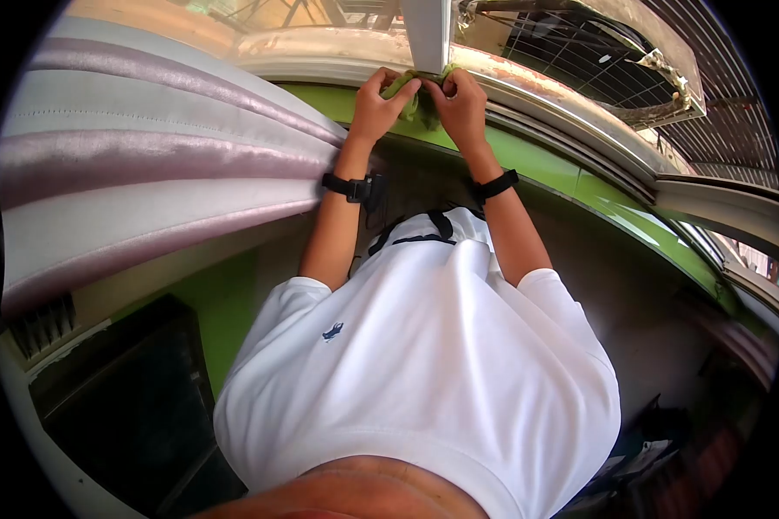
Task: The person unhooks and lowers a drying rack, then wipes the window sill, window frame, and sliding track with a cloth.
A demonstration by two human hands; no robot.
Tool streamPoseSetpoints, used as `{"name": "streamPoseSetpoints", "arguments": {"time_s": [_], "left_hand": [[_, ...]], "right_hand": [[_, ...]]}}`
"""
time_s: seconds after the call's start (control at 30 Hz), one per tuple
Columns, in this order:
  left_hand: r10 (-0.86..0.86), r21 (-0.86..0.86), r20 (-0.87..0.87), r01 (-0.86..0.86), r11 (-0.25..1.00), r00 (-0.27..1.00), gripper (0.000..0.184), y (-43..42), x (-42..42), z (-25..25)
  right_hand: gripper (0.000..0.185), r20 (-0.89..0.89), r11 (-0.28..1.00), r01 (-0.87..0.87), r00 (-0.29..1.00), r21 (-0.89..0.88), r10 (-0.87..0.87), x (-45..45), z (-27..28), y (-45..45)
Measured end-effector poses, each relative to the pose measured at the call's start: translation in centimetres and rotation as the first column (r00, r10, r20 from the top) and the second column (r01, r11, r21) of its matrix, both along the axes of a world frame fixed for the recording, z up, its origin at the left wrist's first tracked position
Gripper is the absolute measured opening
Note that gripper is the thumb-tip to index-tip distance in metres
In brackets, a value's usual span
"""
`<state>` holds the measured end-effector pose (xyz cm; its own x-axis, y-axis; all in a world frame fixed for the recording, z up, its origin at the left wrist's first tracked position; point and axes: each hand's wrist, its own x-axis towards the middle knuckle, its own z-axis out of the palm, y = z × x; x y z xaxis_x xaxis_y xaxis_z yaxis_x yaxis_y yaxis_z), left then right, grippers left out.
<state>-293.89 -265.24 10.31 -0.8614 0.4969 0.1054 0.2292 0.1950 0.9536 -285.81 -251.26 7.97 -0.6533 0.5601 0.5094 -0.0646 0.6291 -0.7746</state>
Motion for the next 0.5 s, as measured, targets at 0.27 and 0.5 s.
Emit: {"name": "streamPoseSetpoints", "arguments": {"time_s": [0.27, 0.5], "left_hand": [[-0.132, -0.425, 0.005, 0.122, 0.897, 0.991, 0.048, -1.3, -0.6, -7.9], [-0.208, -0.059, 0.287, 0.234, 0.97, 0.935, 0.033, -0.5, -0.4, -3.1]], "right_hand": [[0.039, 0.347, 0.994, -0.07, 0.933, -0.082, 0.094, 1.2, -5.0, 0.3], [0.033, 0.058, 0.987, -0.157, 0.986, 0.012, 0.156, 1.3, 1.3, 0.8]]}}
